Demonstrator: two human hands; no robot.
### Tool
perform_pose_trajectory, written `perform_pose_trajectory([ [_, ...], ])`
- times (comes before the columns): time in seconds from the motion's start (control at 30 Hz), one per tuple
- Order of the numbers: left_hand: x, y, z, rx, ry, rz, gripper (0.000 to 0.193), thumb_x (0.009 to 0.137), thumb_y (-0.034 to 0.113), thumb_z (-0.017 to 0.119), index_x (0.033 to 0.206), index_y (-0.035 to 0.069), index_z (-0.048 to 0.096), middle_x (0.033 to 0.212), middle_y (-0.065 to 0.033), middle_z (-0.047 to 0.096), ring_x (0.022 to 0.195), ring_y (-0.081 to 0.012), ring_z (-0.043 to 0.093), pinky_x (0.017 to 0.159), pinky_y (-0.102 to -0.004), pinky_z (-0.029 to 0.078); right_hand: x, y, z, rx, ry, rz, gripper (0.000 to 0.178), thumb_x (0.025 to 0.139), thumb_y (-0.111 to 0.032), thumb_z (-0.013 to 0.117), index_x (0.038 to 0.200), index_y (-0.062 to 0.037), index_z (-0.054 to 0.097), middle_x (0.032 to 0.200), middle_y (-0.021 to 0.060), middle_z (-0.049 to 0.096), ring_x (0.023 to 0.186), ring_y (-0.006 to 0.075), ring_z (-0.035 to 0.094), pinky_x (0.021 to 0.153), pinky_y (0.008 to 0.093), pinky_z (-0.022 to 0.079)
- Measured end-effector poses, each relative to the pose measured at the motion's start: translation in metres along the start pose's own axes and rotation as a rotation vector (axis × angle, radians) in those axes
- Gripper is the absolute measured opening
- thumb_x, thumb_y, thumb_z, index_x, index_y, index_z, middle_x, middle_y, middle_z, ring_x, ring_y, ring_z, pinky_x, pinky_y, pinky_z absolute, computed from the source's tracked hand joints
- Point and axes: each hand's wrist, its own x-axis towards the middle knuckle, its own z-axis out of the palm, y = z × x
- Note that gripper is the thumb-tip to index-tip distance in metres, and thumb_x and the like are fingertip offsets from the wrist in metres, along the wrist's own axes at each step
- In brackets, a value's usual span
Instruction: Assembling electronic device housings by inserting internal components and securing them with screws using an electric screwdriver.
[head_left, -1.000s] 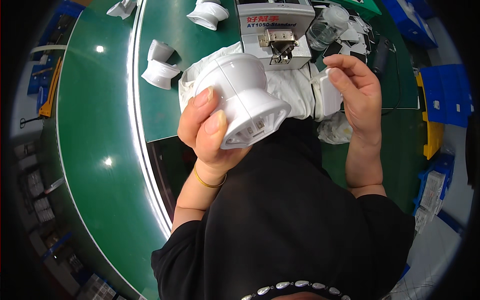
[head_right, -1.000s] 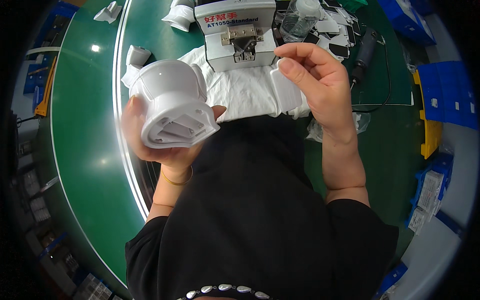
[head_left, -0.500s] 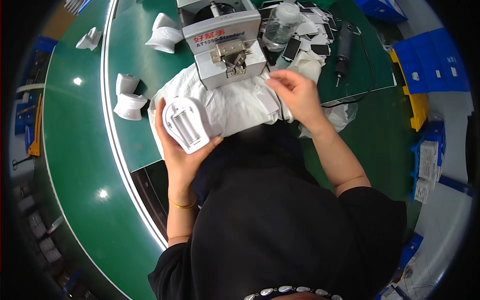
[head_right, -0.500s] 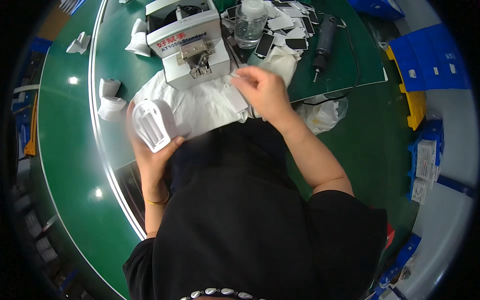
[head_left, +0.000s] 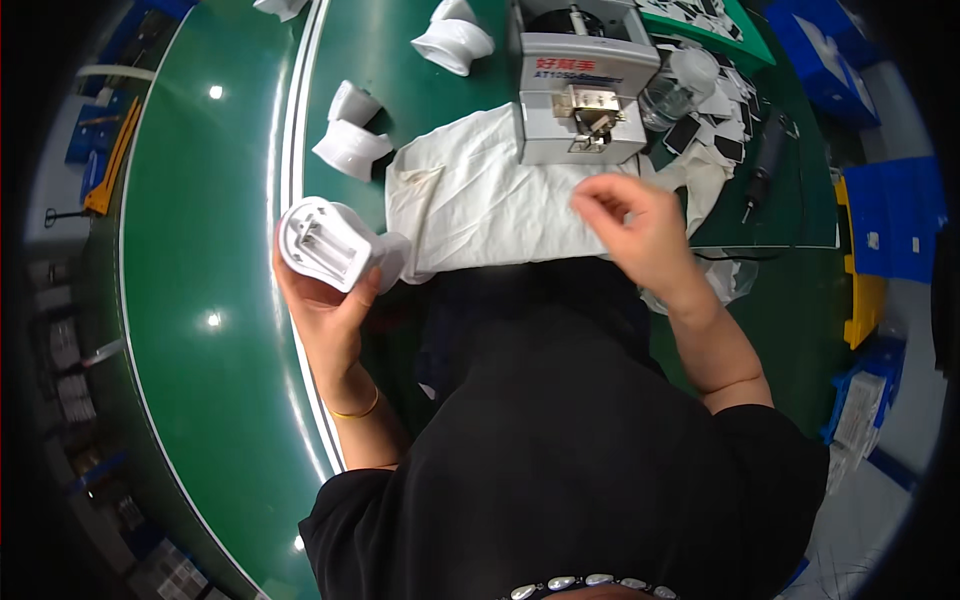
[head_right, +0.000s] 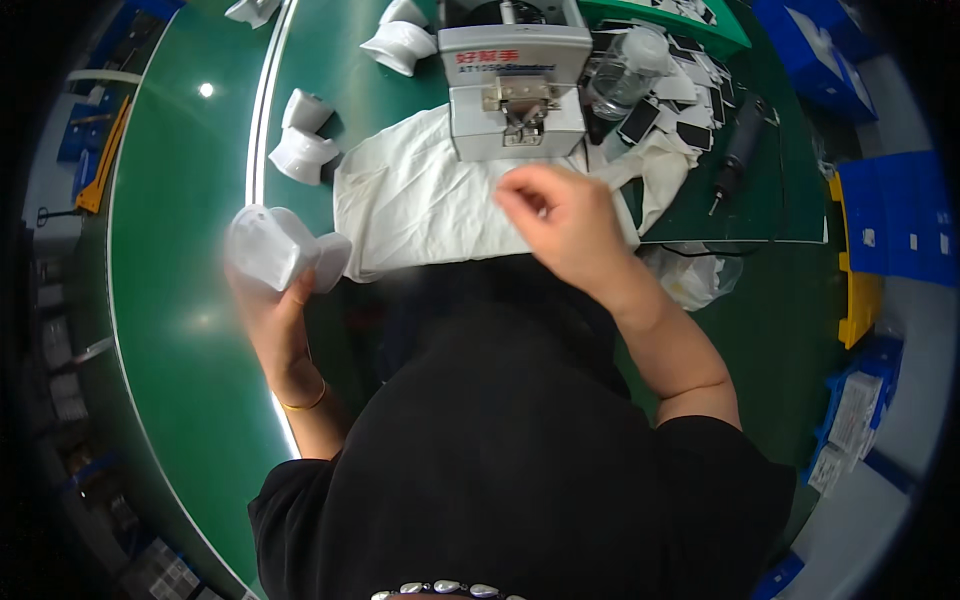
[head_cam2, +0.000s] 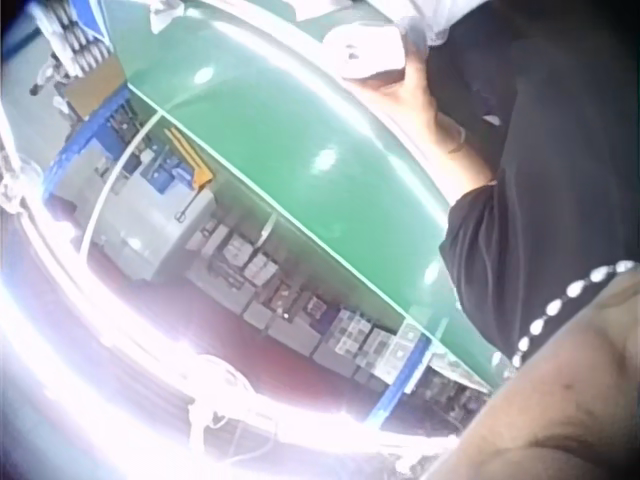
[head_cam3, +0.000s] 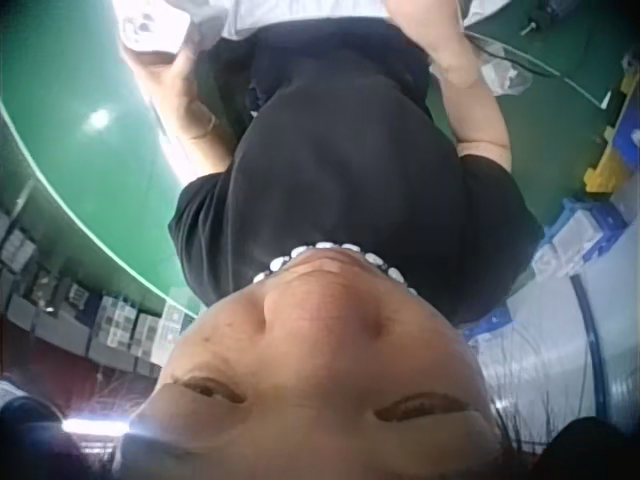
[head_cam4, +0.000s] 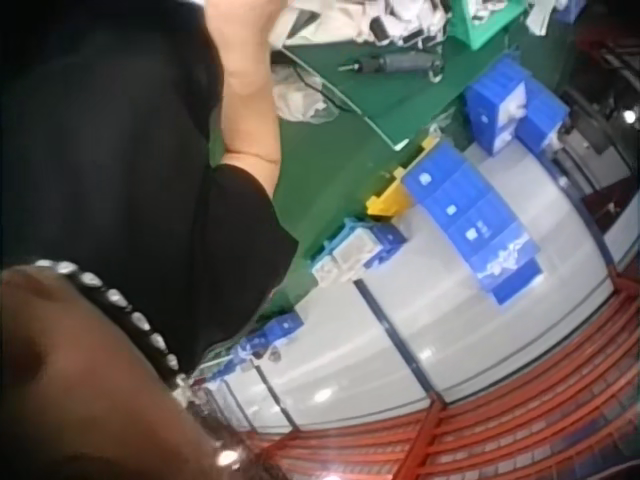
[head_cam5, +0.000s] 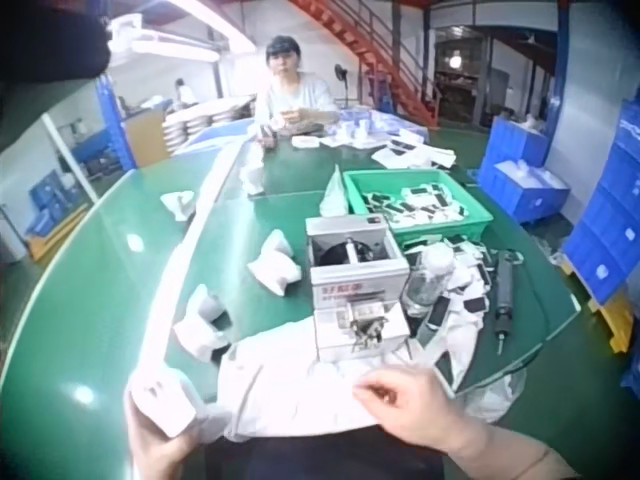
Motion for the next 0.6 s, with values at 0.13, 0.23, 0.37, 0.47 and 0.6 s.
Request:
perform_pose_trajectory([
  [0.13, 0.001, 0.001, -0.026, 0.051, 0.094, 0.011, 0.093, 0.070, -0.004, 0.079, 0.148, 0.003, 0.029, 0.135, -0.0106, 0.047, 0.124, -0.0220, 0.049, 0.105, -0.0366, 0.041, 0.006, -0.004, 0.022, -0.146, -0.160, -0.071, 0.011, 0.087, -0.008, 0.071, 0.092, 0.0019, 0.068, 0.080, 0.0056, 0.068, 0.069, 0.0069, 0.059, 0.061, 0.0231, 0.048],
  [0.23, -0.013, -0.004, -0.040, 0.031, 0.109, 0.017, 0.097, 0.070, -0.004, 0.079, 0.149, 0.004, 0.025, 0.138, -0.0112, 0.045, 0.125, -0.0225, 0.049, 0.106, -0.0368, 0.041, 0.013, 0.004, -0.003, -0.131, -0.077, 0.160, 0.009, 0.086, -0.008, 0.070, 0.089, 0.0008, 0.068, 0.076, 0.0012, 0.067, 0.068, 0.0064, 0.059, 0.062, 0.0232, 0.048],
  [0.37, -0.028, -0.018, -0.022, 0.306, 0.037, 0.095, 0.101, 0.064, -0.005, 0.081, 0.148, 0.006, 0.026, 0.150, -0.0138, 0.032, 0.133, -0.0253, 0.041, 0.111, -0.0395, 0.037, 0.040, 0.029, -0.062, -0.567, 0.205, 0.282, 0.020, 0.085, -0.017, 0.069, 0.093, 0.0007, 0.070, 0.081, 0.0093, 0.071, 0.073, 0.0133, 0.067, 0.068, 0.0278, 0.052],
  [0.47, -0.030, -0.018, 0.010, 0.417, -0.043, 0.262, 0.095, 0.063, -0.005, 0.081, 0.144, 0.007, 0.032, 0.153, -0.0170, 0.027, 0.136, -0.0293, 0.039, 0.110, -0.0394, 0.037, 0.061, 0.073, -0.057, -0.657, 0.218, 0.251, 0.023, 0.083, -0.014, 0.067, 0.101, -0.0008, 0.070, 0.092, 0.0154, 0.073, 0.087, 0.0272, 0.071, 0.078, 0.0352, 0.053],
  [0.6, -0.034, -0.014, 0.027, 0.432, -0.055, 0.333, 0.091, 0.062, -0.004, 0.084, 0.140, 0.008, 0.038, 0.150, -0.0195, 0.030, 0.135, -0.0347, 0.041, 0.103, -0.0411, 0.047, 0.071, 0.092, -0.041, -0.870, 0.239, 0.209, 0.036, 0.078, -0.015, 0.065, 0.112, -0.0064, 0.067, 0.101, 0.0227, 0.069, 0.097, 0.0406, 0.066, 0.083, 0.0442, 0.052],
])
